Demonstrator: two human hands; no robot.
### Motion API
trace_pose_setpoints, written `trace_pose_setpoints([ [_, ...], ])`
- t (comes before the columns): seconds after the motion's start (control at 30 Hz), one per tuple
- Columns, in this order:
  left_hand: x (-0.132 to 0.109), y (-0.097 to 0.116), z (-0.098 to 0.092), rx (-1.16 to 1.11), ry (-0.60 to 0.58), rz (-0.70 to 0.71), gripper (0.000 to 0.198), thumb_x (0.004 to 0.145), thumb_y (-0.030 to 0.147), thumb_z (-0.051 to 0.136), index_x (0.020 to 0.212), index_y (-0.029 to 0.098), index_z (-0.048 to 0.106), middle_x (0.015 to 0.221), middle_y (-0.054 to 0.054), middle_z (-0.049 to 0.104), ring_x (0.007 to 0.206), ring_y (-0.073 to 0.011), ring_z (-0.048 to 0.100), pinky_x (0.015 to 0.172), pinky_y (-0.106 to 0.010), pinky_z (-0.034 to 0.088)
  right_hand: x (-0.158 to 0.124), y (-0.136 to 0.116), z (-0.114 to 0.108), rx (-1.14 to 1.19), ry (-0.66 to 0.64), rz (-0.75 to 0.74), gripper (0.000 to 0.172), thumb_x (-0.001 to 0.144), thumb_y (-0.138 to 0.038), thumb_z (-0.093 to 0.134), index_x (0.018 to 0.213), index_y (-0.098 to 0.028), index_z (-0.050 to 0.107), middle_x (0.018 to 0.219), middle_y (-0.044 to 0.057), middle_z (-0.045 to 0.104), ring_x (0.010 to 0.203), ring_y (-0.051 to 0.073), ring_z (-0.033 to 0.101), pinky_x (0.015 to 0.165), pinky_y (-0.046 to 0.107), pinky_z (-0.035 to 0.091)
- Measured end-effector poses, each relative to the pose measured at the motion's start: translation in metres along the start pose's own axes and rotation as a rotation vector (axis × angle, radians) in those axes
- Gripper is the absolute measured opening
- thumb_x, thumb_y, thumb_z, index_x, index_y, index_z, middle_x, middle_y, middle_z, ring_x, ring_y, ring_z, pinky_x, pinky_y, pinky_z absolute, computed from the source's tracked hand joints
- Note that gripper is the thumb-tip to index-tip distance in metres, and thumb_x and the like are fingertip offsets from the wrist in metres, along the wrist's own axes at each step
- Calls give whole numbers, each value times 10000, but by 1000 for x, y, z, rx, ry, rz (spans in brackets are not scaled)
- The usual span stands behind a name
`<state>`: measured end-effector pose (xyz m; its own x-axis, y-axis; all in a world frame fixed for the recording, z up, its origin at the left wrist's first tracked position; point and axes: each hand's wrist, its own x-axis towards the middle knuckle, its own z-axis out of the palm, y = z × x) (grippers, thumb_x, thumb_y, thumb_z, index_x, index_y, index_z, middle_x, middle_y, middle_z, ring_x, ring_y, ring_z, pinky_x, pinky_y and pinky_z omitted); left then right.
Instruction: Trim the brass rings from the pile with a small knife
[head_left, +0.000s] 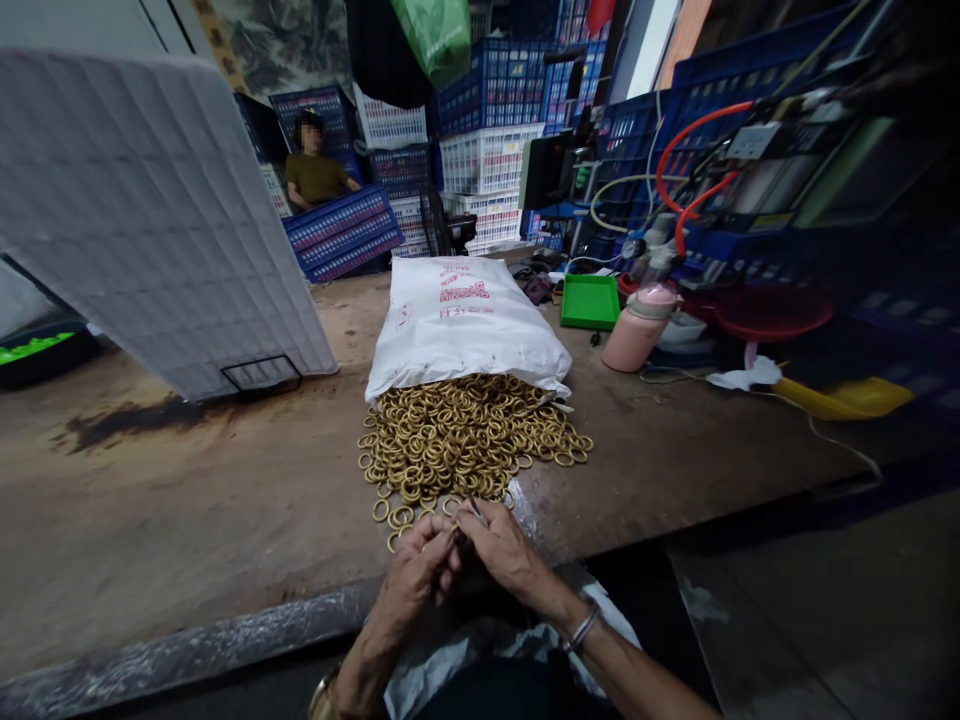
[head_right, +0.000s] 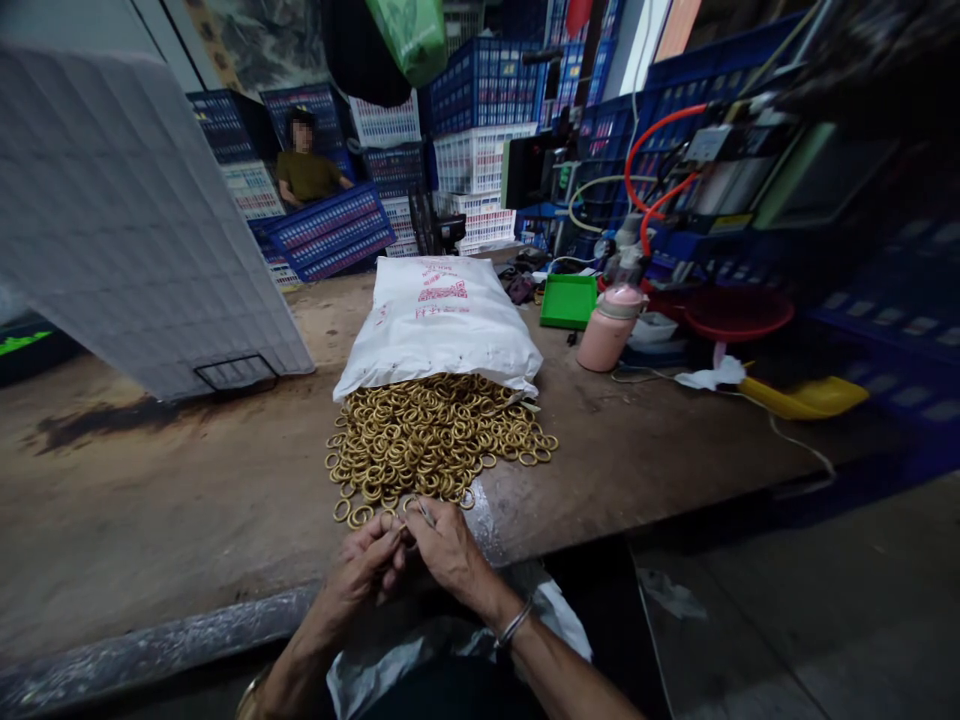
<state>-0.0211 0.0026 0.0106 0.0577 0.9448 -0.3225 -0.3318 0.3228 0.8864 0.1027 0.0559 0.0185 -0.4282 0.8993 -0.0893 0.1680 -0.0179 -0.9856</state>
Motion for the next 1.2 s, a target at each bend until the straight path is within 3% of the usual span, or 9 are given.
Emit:
trace_pose_setpoints([
  [0.23,-2,5,3,-99,-4,28,284,735,428,582,711,170,468,516,65,469,359,-26,298,344,-150,227,4,10,0,38,19,37,240,807,-303,393,660,-166,525,575,-27,522,558,98,476,549,194,366],
  [0.37,1,5,2,-90,38,50,288,733,433,588,705,180,452,524,72,466,355,-24,295,335,-146,214,-1,15,0,-194,12,-63,224,817,-283,403,665,-174,527,579,-21,535,552,100,463,538,197,344],
  [0.5,1,4,2,-25,49,63,312,731,462,576,689,178,454,507,76,449,354,-25,304,341,-148,219,-5,21,1,-391,-50,-192,143,739,-115,410,737,-188,533,631,-16,559,580,106,463,562,201,322],
  [0.7,0,5,2,41,73,75,328,726,488,569,714,185,446,503,81,440,361,-29,307,353,-151,235,-4,23,-1,-593,-86,-192,304,587,-25,369,797,-191,513,655,-6,556,617,125,484,582,210,299],
  [0.93,-9,5,-4,181,84,98,290,771,430,547,675,170,461,515,60,475,379,-28,340,369,-146,256,-2,18,-4,-777,-135,-164,361,607,-28,391,907,-188,513,726,17,603,655,137,510,582,216,280],
  [1.07,-27,13,-15,-39,70,44,247,759,402,578,718,181,475,507,63,488,344,-27,320,329,-140,216,2,19,-3,-878,-84,-96,281,664,-54,388,875,-177,528,701,31,606,621,139,511,562,229,266],
  [1.2,-42,28,-41,-371,232,58,241,736,363,616,686,168,483,553,47,505,384,-29,346,350,-138,273,4,21,8,-862,-80,-173,312,635,-31,391,872,-190,517,726,19,606,652,141,522,579,228,280],
])
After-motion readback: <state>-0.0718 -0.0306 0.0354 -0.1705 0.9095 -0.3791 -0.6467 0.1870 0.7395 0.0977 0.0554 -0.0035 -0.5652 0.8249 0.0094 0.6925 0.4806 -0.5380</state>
